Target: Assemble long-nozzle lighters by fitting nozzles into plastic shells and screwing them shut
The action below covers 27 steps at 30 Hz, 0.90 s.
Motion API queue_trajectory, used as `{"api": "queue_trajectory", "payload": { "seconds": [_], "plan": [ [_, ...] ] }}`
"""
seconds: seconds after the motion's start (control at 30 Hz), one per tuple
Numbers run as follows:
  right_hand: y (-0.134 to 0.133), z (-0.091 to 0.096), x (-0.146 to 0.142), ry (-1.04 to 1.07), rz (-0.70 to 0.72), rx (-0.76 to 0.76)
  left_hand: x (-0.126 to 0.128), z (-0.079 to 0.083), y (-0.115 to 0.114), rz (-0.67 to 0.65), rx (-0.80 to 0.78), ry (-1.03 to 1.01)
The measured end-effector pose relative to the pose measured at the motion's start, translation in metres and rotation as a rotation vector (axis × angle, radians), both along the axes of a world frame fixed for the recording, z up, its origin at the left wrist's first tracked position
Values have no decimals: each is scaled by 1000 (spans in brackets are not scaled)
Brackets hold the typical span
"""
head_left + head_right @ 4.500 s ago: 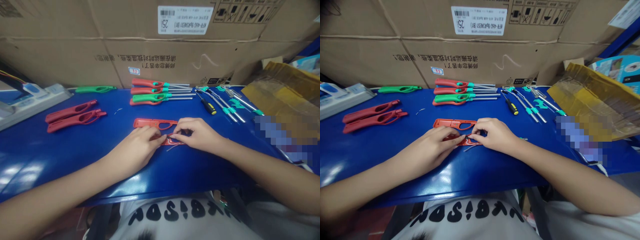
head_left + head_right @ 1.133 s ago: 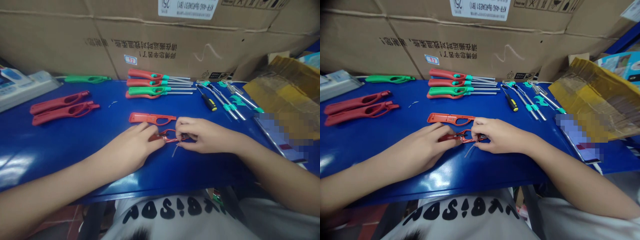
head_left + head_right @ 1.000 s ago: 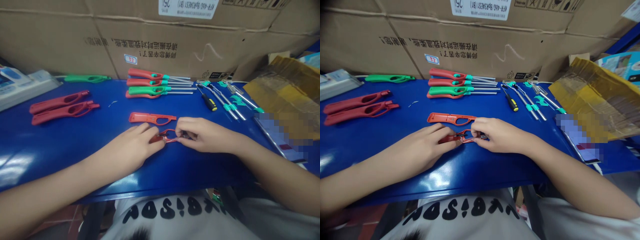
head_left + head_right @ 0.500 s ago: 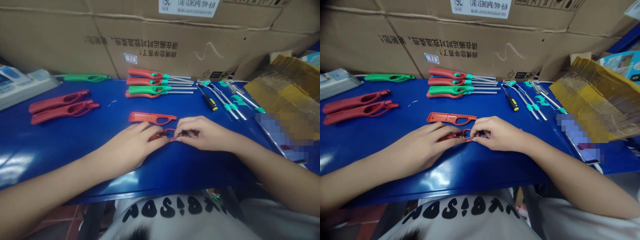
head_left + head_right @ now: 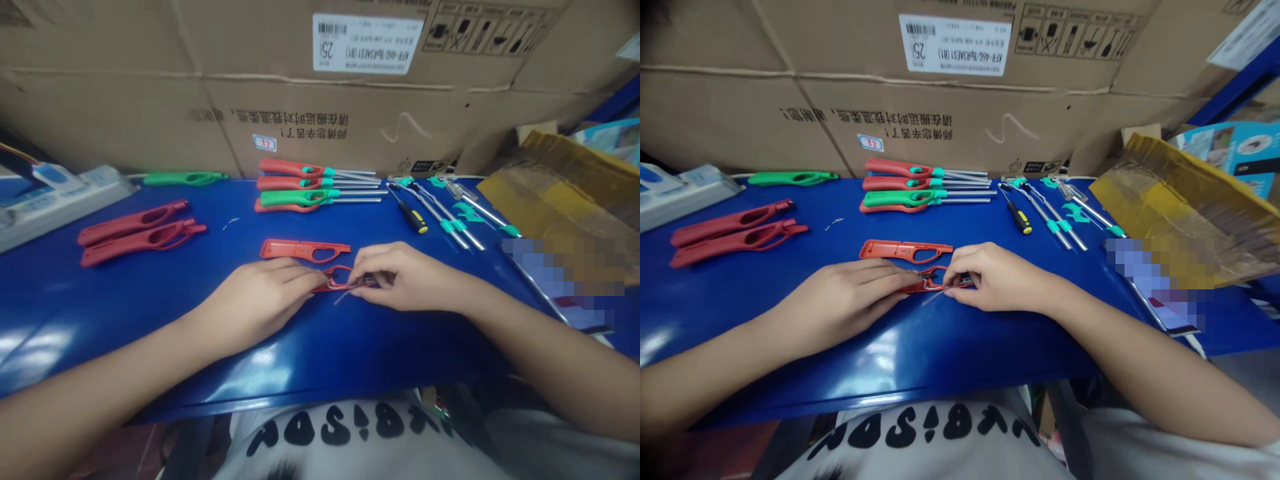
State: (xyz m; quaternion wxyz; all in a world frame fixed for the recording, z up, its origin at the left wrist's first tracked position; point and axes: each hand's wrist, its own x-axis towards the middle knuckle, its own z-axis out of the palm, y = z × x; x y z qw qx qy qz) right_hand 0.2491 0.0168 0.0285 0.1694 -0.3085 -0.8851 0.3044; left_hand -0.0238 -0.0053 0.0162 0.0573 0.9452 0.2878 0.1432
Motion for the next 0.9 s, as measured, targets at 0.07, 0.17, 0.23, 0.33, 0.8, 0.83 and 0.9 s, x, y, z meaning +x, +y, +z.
{"api": "queue_trajectory", "payload": {
  "seconds": [0.07, 0.17, 0.23, 0.33, 0.8, 0.83, 0.9],
  "plan": [
    [0, 1, 0, 10, -1, 2, 0, 0, 1, 3, 7, -9],
    [-1, 1, -1, 18, -10, 4, 1, 0, 1, 11, 4, -13],
    [-2, 0, -2, 16, -13, 14, 3, 1, 1, 19, -5, -13],
    [1, 1, -1, 32, -80, 47, 4, 1, 1, 24, -18, -21],
    [71, 29, 109, -843, -1178, 102, 5, -5, 3, 30, -26, -35],
    [73, 29, 115, -857, -1204, 85, 4, -6, 3, 27, -27, -36],
    [75, 28, 123, -874, -1243, 53, 4, -7, 4, 24, -24, -37]
  ]
}}
